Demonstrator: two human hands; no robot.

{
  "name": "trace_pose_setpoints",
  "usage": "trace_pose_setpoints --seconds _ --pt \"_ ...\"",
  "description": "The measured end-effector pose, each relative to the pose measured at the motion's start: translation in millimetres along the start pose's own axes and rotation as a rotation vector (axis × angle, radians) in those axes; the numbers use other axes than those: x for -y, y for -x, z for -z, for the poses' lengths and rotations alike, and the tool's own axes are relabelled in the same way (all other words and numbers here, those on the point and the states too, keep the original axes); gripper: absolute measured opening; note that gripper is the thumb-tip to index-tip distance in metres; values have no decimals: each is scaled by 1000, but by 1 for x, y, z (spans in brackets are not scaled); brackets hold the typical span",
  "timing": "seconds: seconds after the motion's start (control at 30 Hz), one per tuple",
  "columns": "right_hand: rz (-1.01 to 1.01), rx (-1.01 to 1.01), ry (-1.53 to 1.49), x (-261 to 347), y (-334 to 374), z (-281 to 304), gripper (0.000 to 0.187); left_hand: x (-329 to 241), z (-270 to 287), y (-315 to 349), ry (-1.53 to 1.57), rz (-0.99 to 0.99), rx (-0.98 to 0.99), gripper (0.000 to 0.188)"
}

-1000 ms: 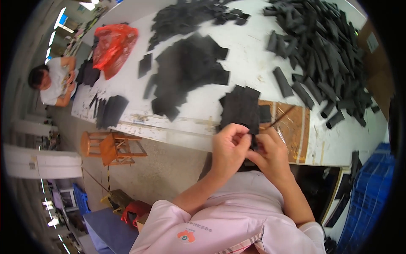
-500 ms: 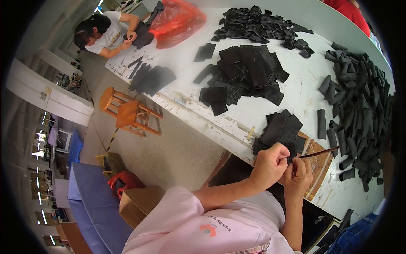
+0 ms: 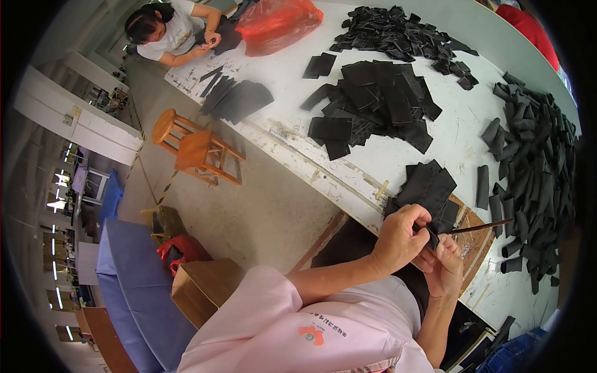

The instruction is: Manually assemble or prepare small black rubber or synthetic parts at a workbench.

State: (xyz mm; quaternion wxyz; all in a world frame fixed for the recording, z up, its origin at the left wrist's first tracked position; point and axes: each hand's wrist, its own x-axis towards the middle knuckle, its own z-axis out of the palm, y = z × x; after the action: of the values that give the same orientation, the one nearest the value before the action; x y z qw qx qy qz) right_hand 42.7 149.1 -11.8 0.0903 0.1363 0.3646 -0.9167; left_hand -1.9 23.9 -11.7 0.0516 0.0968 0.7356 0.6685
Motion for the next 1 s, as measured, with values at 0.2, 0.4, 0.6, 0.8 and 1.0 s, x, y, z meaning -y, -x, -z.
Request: trace_pose_setpoints --seconds 0.2,0.4,0.6,0.8,1.0 --pt "54 -34 184 -10 -1 9 14 9 6 4 376 152 60 16" --pt "152 -31 144 -15 2 12 15 -2 24 7 1052 534 571 28" --pt "320 -24 182 -11 5 4 15 -12 22 9 842 423 569 36" --pt "476 -75 564 -16 6 9 13 -4 4 21 412 236 160 19" --pt "559 -79 705 -17 5 0 14 10 -1 24 397 166 37 15"
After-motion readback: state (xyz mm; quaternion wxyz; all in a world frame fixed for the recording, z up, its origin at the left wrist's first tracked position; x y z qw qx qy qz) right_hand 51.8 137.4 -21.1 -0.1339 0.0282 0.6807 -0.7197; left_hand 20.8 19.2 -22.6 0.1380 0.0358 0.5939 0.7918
